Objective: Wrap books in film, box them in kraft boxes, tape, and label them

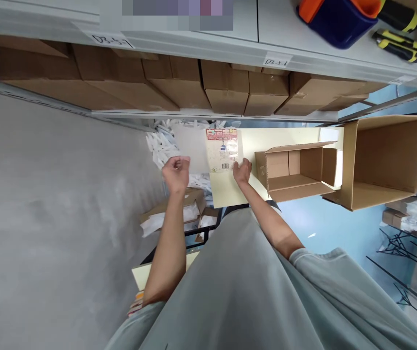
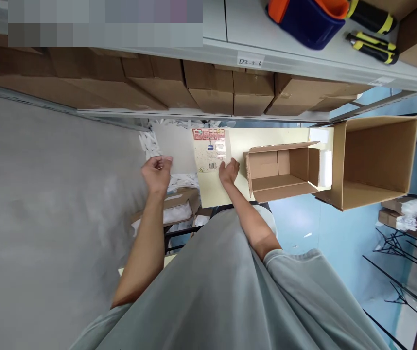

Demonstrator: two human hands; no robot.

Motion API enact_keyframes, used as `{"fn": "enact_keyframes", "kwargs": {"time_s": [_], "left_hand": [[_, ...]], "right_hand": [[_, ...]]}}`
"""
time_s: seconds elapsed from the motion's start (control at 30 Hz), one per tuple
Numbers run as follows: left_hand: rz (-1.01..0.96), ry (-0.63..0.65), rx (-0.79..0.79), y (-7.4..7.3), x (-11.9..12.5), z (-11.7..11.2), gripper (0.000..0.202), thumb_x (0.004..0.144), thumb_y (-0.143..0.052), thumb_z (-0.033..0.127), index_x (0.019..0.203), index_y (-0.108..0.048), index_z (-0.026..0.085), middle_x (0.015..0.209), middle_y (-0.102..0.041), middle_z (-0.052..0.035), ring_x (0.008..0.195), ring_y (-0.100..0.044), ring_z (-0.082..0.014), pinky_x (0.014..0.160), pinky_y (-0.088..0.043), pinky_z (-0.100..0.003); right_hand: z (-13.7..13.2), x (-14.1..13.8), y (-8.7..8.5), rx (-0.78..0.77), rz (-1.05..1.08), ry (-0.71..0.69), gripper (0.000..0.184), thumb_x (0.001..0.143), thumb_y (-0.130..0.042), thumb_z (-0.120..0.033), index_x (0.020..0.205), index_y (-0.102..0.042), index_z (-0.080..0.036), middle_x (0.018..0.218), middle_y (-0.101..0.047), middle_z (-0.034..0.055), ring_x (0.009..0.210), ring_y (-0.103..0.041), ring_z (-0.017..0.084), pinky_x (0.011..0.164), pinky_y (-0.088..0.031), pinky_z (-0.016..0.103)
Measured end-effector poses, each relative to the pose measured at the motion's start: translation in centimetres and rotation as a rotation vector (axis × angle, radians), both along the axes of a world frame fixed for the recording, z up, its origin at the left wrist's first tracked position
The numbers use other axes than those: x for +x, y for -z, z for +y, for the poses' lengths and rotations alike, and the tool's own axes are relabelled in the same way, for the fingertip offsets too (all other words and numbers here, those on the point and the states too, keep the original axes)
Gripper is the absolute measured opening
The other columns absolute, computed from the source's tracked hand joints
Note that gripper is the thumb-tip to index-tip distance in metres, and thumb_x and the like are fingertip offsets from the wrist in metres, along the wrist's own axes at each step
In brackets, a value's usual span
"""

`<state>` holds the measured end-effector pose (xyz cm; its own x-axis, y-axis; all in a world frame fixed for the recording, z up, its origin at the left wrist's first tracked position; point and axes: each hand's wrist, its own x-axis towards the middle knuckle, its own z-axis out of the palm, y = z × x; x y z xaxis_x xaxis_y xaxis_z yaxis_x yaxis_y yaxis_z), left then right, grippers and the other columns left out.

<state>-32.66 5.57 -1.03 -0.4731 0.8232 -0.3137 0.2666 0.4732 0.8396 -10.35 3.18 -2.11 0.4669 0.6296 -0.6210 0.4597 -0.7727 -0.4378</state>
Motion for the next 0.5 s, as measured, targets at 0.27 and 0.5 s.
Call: {"fn": "enact_keyframes", "kwargs": {"time_s": [0.27, 0.5], "left_hand": [[-0.072, 0.37, -0.091, 1.1, 12.5, 0.2, 0.004, 0.09, -0.077, 0.021, 0.086, -0.079, 0.02, 0.09, -0.083, -0.0048, 0.082, -0.074, -0.0191, 0.088, -0.061, -0.032], [0.008, 0.406, -0.14, 2.7, 14.0, -0.4, 0.007, 0.091, -0.078, 0.024, 0.088, -0.084, 0.022, 0.099, -0.086, -0.0062, 0.088, -0.079, -0.0238, 0.097, -0.064, -0.038]], "right_hand": [[2.7, 1.2, 3.7, 0.009, 0.001, 0.143, 0.016, 0.106, -0.062, -0.024, 0.097, -0.075, -0.021, 0.122, -0.081, 0.0174, 0.124, -0.072, 0.034, 0.114, -0.054, 0.046], [1.9, 1.4, 3.0, 0.114, 0.197, 0.235, 0.012, 0.106, -0.055, -0.022, 0.099, -0.065, -0.023, 0.106, -0.08, 0.0058, 0.104, -0.075, 0.021, 0.096, -0.059, 0.029]]}}
